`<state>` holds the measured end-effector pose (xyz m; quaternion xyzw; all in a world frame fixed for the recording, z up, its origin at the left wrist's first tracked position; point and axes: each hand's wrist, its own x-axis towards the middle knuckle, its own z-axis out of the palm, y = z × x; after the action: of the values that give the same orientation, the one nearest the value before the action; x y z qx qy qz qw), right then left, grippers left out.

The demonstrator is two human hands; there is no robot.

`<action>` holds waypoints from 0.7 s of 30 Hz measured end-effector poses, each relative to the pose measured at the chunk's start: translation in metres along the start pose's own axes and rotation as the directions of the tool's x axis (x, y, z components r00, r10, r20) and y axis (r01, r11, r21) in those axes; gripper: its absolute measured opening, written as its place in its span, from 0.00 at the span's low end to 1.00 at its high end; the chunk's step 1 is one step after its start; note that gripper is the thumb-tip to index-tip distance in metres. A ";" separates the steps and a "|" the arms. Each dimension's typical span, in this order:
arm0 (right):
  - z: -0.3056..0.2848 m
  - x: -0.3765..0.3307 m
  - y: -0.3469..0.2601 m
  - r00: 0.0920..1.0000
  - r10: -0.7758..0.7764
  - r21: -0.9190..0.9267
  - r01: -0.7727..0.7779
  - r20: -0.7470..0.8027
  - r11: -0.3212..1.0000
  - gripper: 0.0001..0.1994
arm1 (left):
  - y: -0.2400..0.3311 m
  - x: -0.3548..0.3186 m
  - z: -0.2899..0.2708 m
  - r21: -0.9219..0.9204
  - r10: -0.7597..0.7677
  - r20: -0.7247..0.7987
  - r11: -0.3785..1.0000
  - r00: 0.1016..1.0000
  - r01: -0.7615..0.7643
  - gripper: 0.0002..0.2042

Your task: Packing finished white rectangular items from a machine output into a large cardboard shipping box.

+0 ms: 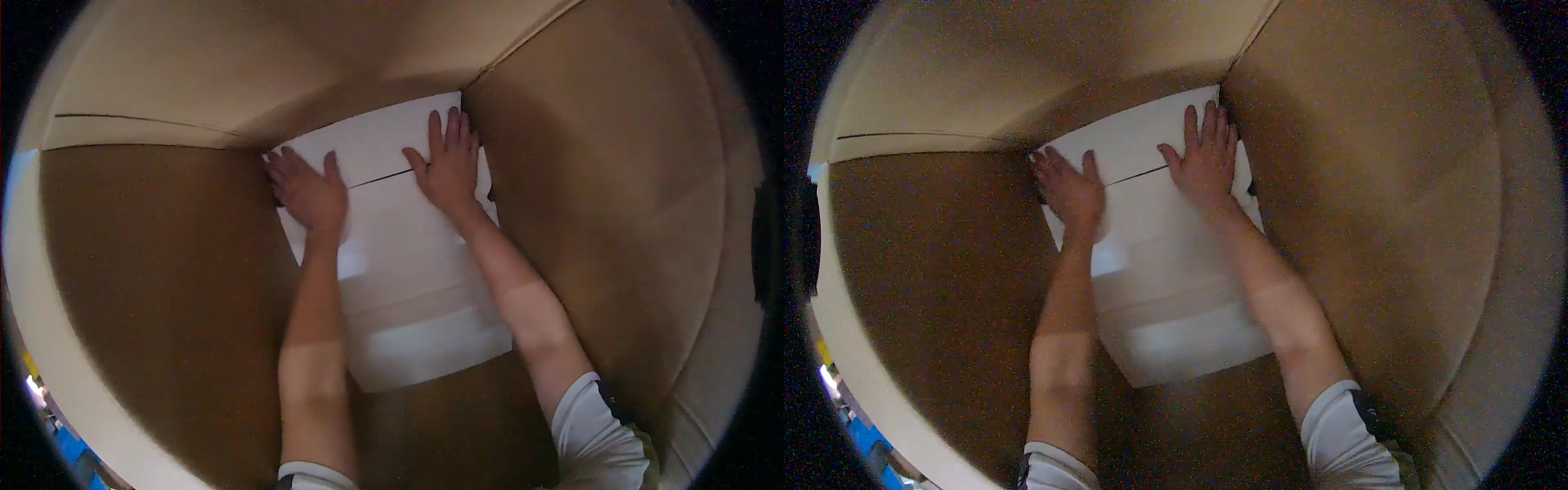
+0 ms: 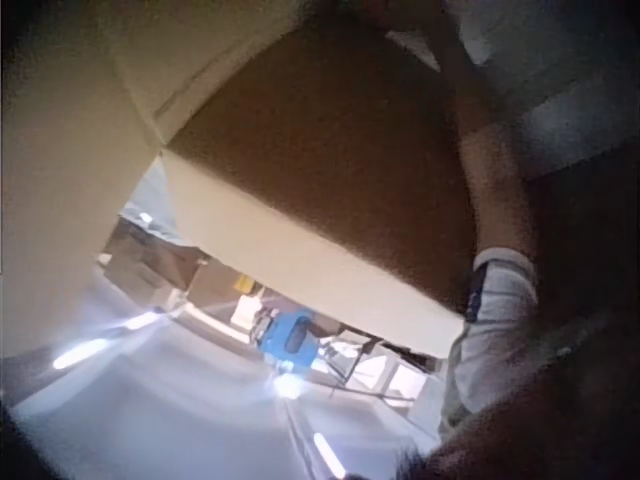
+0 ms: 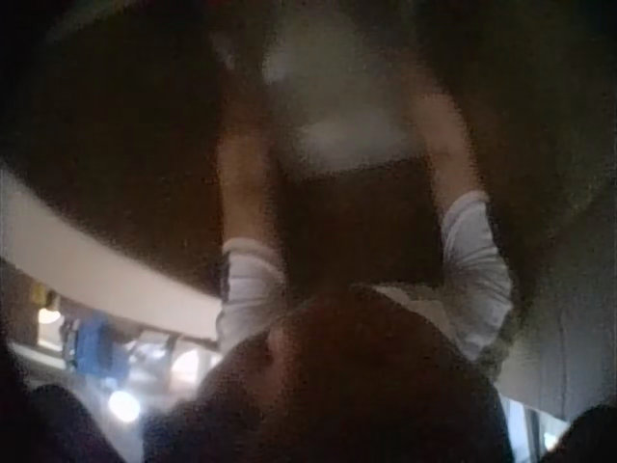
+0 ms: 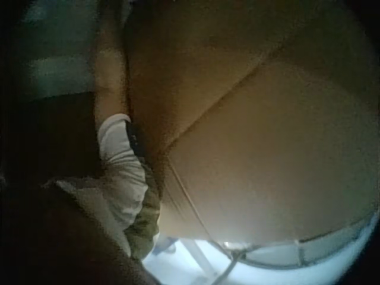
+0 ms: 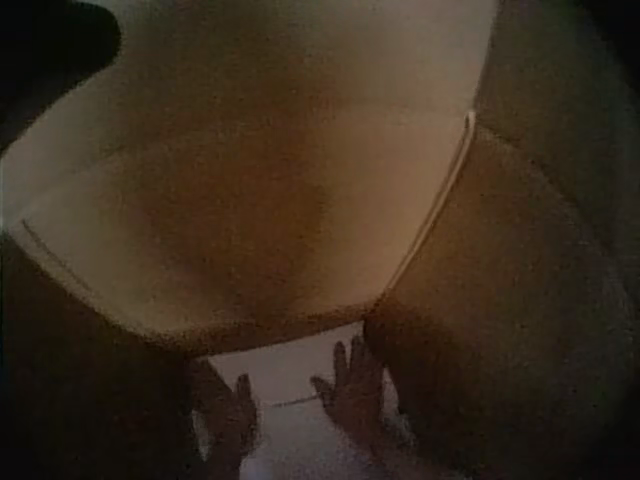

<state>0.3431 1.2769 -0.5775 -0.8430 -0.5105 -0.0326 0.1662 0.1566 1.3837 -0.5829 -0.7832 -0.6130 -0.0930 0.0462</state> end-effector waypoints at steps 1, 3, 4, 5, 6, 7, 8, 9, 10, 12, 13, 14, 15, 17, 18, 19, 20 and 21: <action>0.002 0.000 0.000 1.000 0.017 -0.010 -0.017 0.005 1.000 0.39 | -0.006 0.000 0.003 -0.108 -0.022 0.008 0.994 1.000 0.023 0.40; 0.003 -0.002 0.002 0.999 0.033 -0.023 -0.032 0.015 0.999 0.40 | -0.003 -0.008 0.003 -0.216 -0.046 0.025 0.975 0.999 0.051 0.40; 0.003 -0.004 0.004 0.998 0.048 -0.031 -0.047 0.028 0.998 0.41 | 0.008 -0.013 0.000 -0.178 0.023 0.047 0.984 0.999 -0.014 0.39; 0.004 -0.004 0.005 0.997 0.063 -0.039 -0.062 0.040 0.997 0.42 | 0.016 -0.014 -0.003 -0.142 0.091 0.070 0.987 0.993 -0.080 0.39; 0.004 -0.005 0.006 0.997 0.064 -0.040 -0.062 0.043 0.997 0.42 | 0.014 -0.014 -0.002 -0.142 0.091 0.073 0.987 0.993 -0.079 0.39; 0.005 -0.004 0.007 0.998 0.058 -0.004 -0.058 0.024 0.998 0.42 | 0.010 -0.010 -0.002 -0.127 0.066 0.081 0.990 0.995 -0.055 0.39; 0.005 -0.005 0.007 0.999 0.052 0.032 -0.052 0.004 0.998 0.43 | 0.007 -0.009 -0.002 -0.112 0.040 0.089 0.993 0.995 -0.030 0.39; 0.005 -0.004 0.011 0.999 0.050 0.024 -0.050 -0.003 0.998 0.43 | 0.010 -0.010 -0.002 -0.121 0.041 0.084 0.992 0.996 -0.030 0.39; 0.007 -0.002 0.014 0.998 0.057 0.006 -0.057 0.014 0.998 0.44 | 0.009 -0.015 0.000 -0.166 0.015 0.074 0.986 0.997 -0.002 0.40; 0.011 -0.004 0.012 0.998 0.061 0.003 -0.062 0.031 0.998 0.44 | 0.003 -0.029 0.002 -0.198 -0.015 0.062 0.980 0.998 0.027 0.40; 0.011 -0.004 0.008 0.995 0.074 -0.006 -0.074 0.061 0.997 0.44 | 0.001 -0.037 0.002 -0.196 -0.036 0.029 0.980 0.999 0.041 0.40; 0.010 -0.005 0.004 0.992 0.086 -0.012 -0.085 0.092 0.996 0.44 | -0.002 -0.044 0.001 -0.192 -0.058 -0.004 0.980 0.998 0.056 0.40; 0.009 -0.009 0.005 0.992 0.080 -0.005 -0.080 0.093 0.997 0.44 | -0.002 -0.052 -0.002 -0.186 -0.062 -0.007 0.981 0.998 0.060 0.40; 0.008 -0.014 0.003 0.994 0.078 -0.008 -0.078 0.082 0.997 0.41 | -0.001 -0.065 -0.011 -0.258 -0.181 0.080 0.946 0.980 0.196 0.41; 0.006 -0.017 0.003 0.994 0.076 -0.005 -0.076 0.081 0.997 0.41 | 0.005 -0.074 -0.017 -0.256 -0.183 0.077 0.946 0.980 0.197 0.41; 0.004 -0.019 0.003 0.994 0.068 0.043 -0.072 0.089 0.996 0.39 | 0.012 -0.082 -0.022 -0.291 -0.236 0.117 0.921 0.965 0.260 0.41; 0.004 -0.018 0.003 0.993 0.061 0.090 -0.070 0.098 0.993 0.37 | 0.019 -0.089 -0.027 -0.324 -0.285 0.159 0.889 0.945 0.323 0.42; 0.003 -0.016 -0.010 0.993 0.058 0.110 -0.069 0.100 0.992 0.37 | 0.017 -0.096 -0.032 -0.308 -0.290 0.149 0.895 0.945 0.323 0.42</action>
<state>0.3267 1.2679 -0.5812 -0.8487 -0.4919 0.0425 0.1898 0.1484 1.2821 -0.5700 -0.6771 -0.7062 -0.1607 -0.1306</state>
